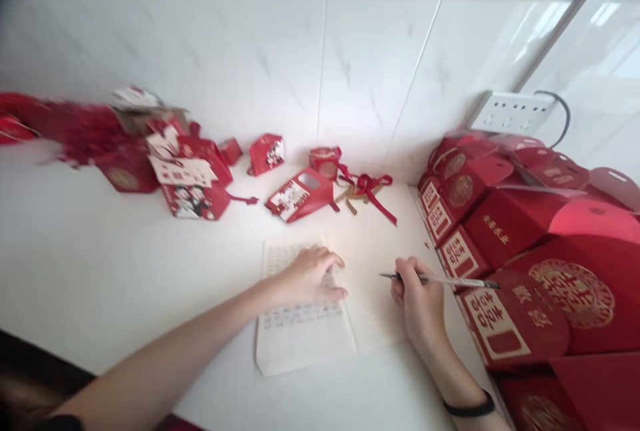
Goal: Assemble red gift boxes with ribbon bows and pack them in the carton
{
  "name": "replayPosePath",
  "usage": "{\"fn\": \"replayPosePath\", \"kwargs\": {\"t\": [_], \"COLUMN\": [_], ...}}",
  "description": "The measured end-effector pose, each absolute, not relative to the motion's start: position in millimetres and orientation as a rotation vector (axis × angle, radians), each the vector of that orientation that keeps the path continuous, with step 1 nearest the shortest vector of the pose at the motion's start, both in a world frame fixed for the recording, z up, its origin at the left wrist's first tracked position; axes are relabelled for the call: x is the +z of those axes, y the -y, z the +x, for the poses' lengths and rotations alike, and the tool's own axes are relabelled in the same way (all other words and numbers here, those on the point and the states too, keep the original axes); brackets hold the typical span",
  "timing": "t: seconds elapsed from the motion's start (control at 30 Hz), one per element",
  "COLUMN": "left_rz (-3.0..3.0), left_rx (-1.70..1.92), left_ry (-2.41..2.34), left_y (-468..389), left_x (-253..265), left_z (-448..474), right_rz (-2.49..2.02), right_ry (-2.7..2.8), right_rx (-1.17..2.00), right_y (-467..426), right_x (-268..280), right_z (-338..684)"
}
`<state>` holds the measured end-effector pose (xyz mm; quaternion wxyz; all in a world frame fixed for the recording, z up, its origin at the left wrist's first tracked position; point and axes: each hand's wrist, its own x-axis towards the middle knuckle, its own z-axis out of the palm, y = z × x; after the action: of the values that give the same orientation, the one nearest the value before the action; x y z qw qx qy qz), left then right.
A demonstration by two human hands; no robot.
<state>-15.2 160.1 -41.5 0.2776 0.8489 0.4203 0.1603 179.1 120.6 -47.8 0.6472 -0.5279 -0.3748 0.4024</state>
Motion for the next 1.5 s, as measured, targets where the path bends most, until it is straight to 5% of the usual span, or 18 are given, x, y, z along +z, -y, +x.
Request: {"fn": "replayPosePath", "kwargs": {"t": [0.33,0.67,1.03,1.5], "left_rz": [2.393,2.393,2.431,2.525], "left_rx": [0.966,0.807,0.569,0.21], "left_ry": [-1.599,-2.049,-1.888,-1.774], "left_y": [-207,-271,-355,-443], "left_x": [-4,44,11,32], "left_z": [-84,-177,-74,-12], "right_rz": [-1.542,-1.576,-1.528,-1.462], "right_ry": [1.177,1.278,1.329,1.594], "right_rx": [0.806,0.732,0.757,0.595], "right_y": [-133,-140,-134,-121], "right_x": [-59,-65,-63,-62], "right_z": [180,181,170,176]}}
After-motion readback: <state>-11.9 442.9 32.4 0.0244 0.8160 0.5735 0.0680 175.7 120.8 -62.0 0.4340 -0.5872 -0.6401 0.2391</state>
